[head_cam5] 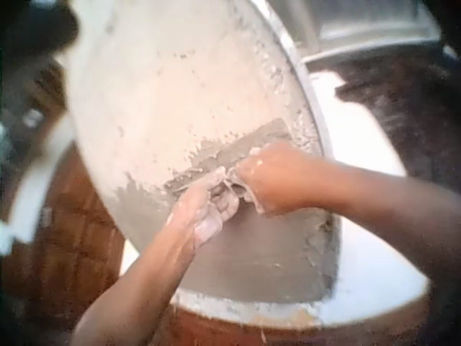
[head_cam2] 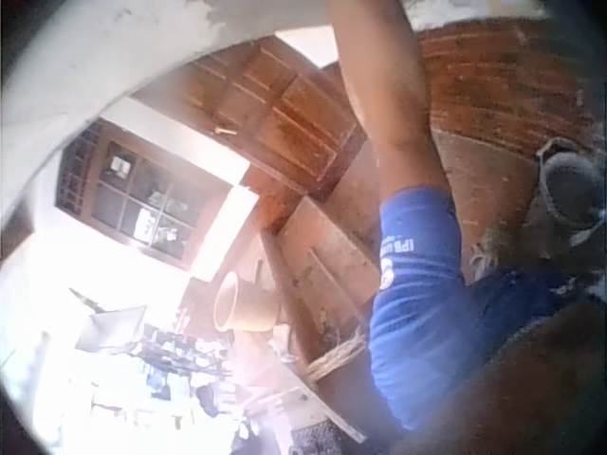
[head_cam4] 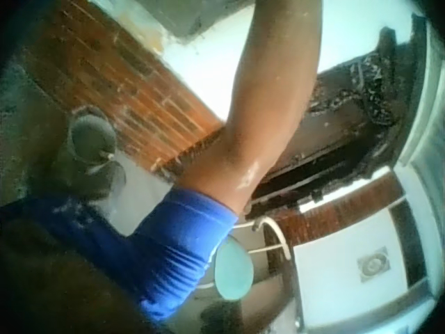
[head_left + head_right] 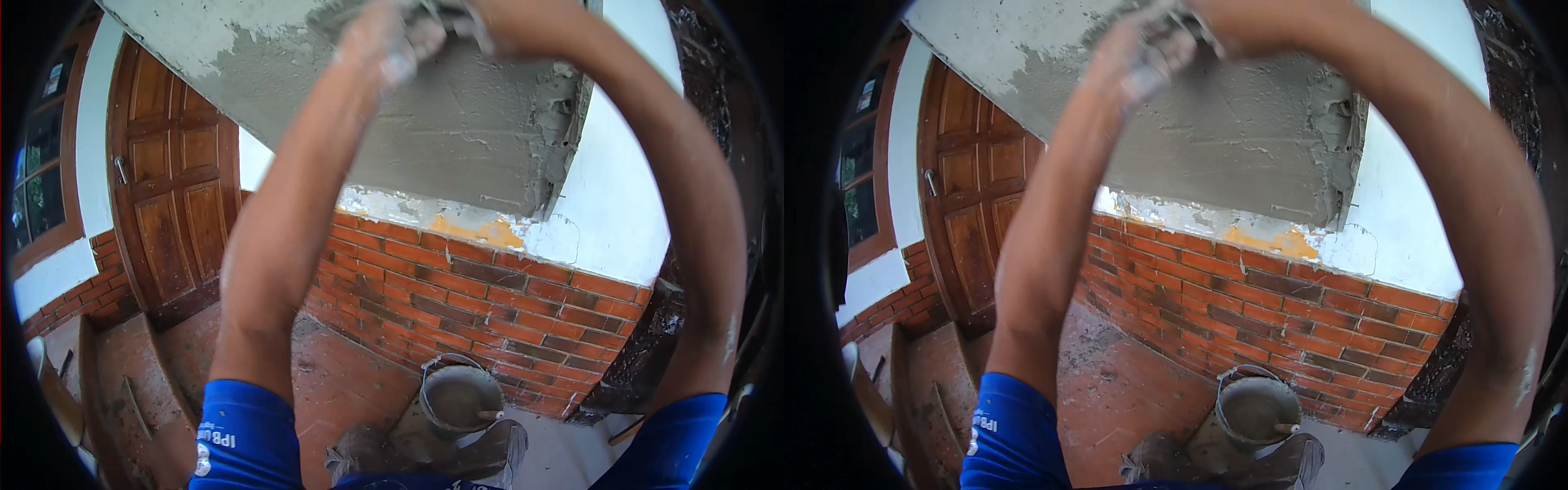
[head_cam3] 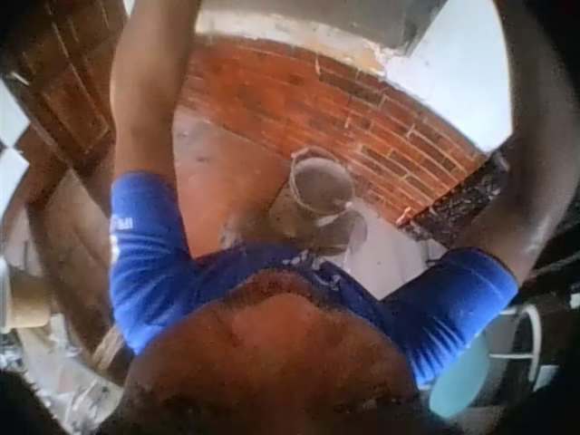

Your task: The person scoops plaster from a bucket onto a hawk using a trowel and applies and smooths the plaster onto the angled overhead wall surface using trowels.

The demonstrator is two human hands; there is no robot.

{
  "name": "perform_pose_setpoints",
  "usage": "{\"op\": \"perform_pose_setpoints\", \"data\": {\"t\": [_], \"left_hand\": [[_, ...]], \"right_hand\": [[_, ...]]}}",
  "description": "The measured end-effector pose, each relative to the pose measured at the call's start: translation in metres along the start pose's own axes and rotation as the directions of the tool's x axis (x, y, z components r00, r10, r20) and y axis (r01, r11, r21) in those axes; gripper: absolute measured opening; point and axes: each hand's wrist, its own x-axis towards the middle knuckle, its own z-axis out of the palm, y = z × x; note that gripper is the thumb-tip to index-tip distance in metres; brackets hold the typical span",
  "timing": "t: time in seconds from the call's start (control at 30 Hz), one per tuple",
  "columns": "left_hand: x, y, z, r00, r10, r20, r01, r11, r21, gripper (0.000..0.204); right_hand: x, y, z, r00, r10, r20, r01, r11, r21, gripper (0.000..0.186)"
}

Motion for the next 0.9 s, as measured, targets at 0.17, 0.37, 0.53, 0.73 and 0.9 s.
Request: {"op": "perform_pose_setpoints", "data": {"t": [0.17,0.37,0.53,0.73,0.9], "left_hand": [[-0.015,0.106,0.002,0.977,0.188,-0.096,-0.164,0.962,0.219,0.014],[-0.062,0.092,-0.040,0.982,0.138,-0.128,-0.077,0.916,0.394,0.020],[-0.118,0.019,-0.123,0.880,0.011,-0.474,0.226,0.869,0.440,0.030],[-0.179,-0.017,-0.149,0.826,-0.117,-0.551,0.356,0.867,0.350,0.051],[-0.274,-0.097,-0.180,0.791,-0.332,-0.514,0.494,0.843,0.214,0.051]], "right_hand": [[0.060,-0.015,-0.039,0.981,-0.034,-0.192,0.008,0.991,-0.133,0.017],[0.067,-0.067,0.010,0.967,0.058,-0.248,-0.013,0.984,0.178,0.017],[0.058,-0.162,0.087,0.994,0.067,0.081,-0.102,0.795,0.597,0.021],[0.099,-0.162,0.143,0.978,0.089,0.190,-0.189,0.771,0.608,0.033],[0.161,-0.128,0.159,0.972,0.234,0.036,-0.213,0.798,0.563,0.032]]}}
